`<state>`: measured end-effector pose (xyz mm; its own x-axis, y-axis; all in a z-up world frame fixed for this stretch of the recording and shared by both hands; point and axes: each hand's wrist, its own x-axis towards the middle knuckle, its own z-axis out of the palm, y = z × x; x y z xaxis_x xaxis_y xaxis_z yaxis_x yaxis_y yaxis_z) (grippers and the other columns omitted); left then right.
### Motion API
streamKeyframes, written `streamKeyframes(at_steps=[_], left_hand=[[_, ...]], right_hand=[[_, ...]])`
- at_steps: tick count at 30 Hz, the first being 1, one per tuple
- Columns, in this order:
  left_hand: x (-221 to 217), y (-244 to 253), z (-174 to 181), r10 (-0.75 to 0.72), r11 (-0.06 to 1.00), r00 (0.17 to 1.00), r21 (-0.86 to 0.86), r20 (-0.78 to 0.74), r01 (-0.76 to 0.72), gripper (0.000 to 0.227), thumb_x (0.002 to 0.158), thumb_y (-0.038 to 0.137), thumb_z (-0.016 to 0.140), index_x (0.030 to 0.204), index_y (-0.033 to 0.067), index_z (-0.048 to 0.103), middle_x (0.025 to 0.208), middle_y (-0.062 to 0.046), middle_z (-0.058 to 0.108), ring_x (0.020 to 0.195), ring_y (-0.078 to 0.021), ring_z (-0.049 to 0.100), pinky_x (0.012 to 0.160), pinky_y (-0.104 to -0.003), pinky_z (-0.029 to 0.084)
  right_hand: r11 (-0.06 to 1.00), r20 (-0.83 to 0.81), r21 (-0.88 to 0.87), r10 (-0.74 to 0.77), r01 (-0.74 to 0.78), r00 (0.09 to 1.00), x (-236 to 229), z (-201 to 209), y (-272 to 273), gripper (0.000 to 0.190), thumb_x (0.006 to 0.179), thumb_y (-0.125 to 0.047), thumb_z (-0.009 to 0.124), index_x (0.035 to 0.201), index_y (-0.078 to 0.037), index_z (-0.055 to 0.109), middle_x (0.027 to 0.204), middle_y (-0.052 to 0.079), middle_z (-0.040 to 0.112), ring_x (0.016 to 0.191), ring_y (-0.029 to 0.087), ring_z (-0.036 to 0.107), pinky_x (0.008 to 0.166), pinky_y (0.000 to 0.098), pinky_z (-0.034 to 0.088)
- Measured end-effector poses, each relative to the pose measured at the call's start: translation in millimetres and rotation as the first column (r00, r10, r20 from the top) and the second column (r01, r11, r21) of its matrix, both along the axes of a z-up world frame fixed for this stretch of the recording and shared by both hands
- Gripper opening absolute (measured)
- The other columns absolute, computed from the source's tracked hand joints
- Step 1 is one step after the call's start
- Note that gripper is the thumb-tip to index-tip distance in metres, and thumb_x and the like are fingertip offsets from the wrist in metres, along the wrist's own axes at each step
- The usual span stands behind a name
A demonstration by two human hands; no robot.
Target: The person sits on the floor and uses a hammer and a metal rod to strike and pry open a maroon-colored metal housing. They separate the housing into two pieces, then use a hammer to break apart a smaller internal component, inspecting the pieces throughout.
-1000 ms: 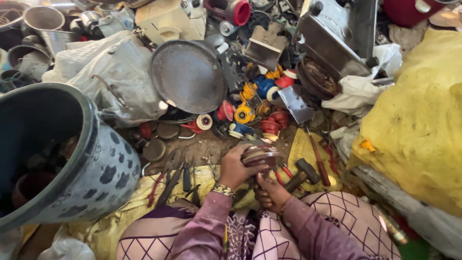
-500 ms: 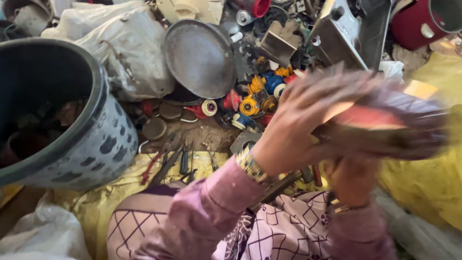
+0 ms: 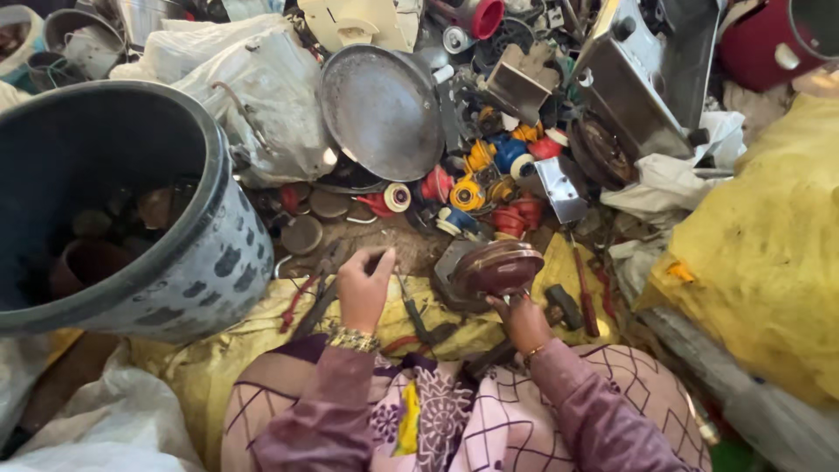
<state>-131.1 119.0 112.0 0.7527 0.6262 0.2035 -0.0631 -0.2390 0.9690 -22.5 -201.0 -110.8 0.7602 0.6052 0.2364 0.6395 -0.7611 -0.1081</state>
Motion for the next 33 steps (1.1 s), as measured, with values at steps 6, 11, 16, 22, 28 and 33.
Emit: streamKeyframes(at_steps=[6, 11, 16, 22, 28, 33], left_hand=[[24.3, -45.6, -19.3, -0.28, 0.956, 0.958, 0.105, 0.067, 0.272, 0.062, 0.084, 0.038, 0.082, 0.126, -0.0044, 0.066, 0.115, -0.021, 0.074, 0.101, -0.0273, 0.07, 0.088, -0.038, 0.056], [9.3, -102.0, -17.2, -0.401, 0.748, 0.895, 0.494, -0.196, 0.443, 0.101, 0.061, 0.047, 0.091, 0.142, -0.002, 0.056, 0.131, -0.023, 0.065, 0.114, -0.0382, 0.063, 0.098, -0.046, 0.051], [18.7, -97.1, -25.2, -0.302, 0.818, 0.903, 0.404, -0.304, 0.41, 0.085, 0.064, 0.049, 0.093, 0.13, 0.0039, 0.064, 0.12, -0.018, 0.071, 0.103, -0.0346, 0.071, 0.091, -0.043, 0.056], [16.0, -101.4, 5.6, -0.288, 0.891, 0.925, 0.284, -0.249, 0.353, 0.087, 0.063, 0.05, 0.092, 0.131, 0.004, 0.062, 0.114, -0.015, 0.073, 0.1, -0.03, 0.074, 0.09, -0.039, 0.059], [12.6, -124.2, 125.5, -0.501, 0.729, 0.808, 0.655, 0.31, 0.2, 0.077, 0.079, 0.039, 0.087, 0.143, 0.0093, 0.058, 0.145, -0.013, 0.066, 0.13, -0.0266, 0.068, 0.118, -0.038, 0.052], [41.3, -133.6, 221.7, -0.638, 0.486, 0.668, 0.873, 0.383, -0.036, 0.054, 0.099, 0.044, 0.082, 0.145, 0.0321, 0.057, 0.157, -0.004, 0.047, 0.149, -0.0263, 0.046, 0.127, -0.043, 0.036]], right_hand=[[0.999, -0.082, 0.041, -0.015, 0.018, 0.997, -34.6, -13.3, 10.6, 0.029, 0.096, -0.029, 0.062, 0.112, -0.006, 0.072, 0.095, 0.018, 0.075, 0.084, 0.028, 0.074, 0.085, 0.0478, 0.058], [0.605, -0.476, 0.774, 0.359, 0.188, 0.803, -59.7, -18.9, 18.7, 0.02, 0.099, -0.01, 0.064, 0.108, 0.004, 0.075, 0.097, 0.016, 0.076, 0.084, 0.023, 0.074, 0.072, 0.0367, 0.058], [0.601, -0.925, 0.312, 0.369, 0.736, 0.091, -41.8, -2.0, 10.1, 0.02, 0.105, -0.018, 0.063, 0.099, 0.002, 0.061, 0.06, 0.002, 0.052, 0.046, 0.018, 0.04, 0.041, 0.034, 0.03], [0.853, 0.14, 0.448, 0.228, -0.267, 0.964, -49.0, 28.2, 12.8, 0.026, 0.11, -0.026, 0.05, 0.11, -0.007, 0.068, 0.075, 0.004, 0.057, 0.064, 0.018, 0.054, 0.052, 0.0336, 0.039], [0.489, -0.223, 0.863, 0.148, 0.124, 0.964, -34.4, 184.1, -11.5, 0.039, 0.112, -0.027, 0.046, 0.142, -0.003, 0.052, 0.142, 0.009, 0.056, 0.131, 0.022, 0.055, 0.111, 0.0378, 0.045], [0.136, -0.085, 0.99, 0.318, 0.043, 0.944, 0.6, 320.3, -19.7, 0.047, 0.114, -0.031, 0.042, 0.154, -0.008, 0.037, 0.156, 0.008, 0.044, 0.141, 0.02, 0.048, 0.12, 0.0363, 0.042]])
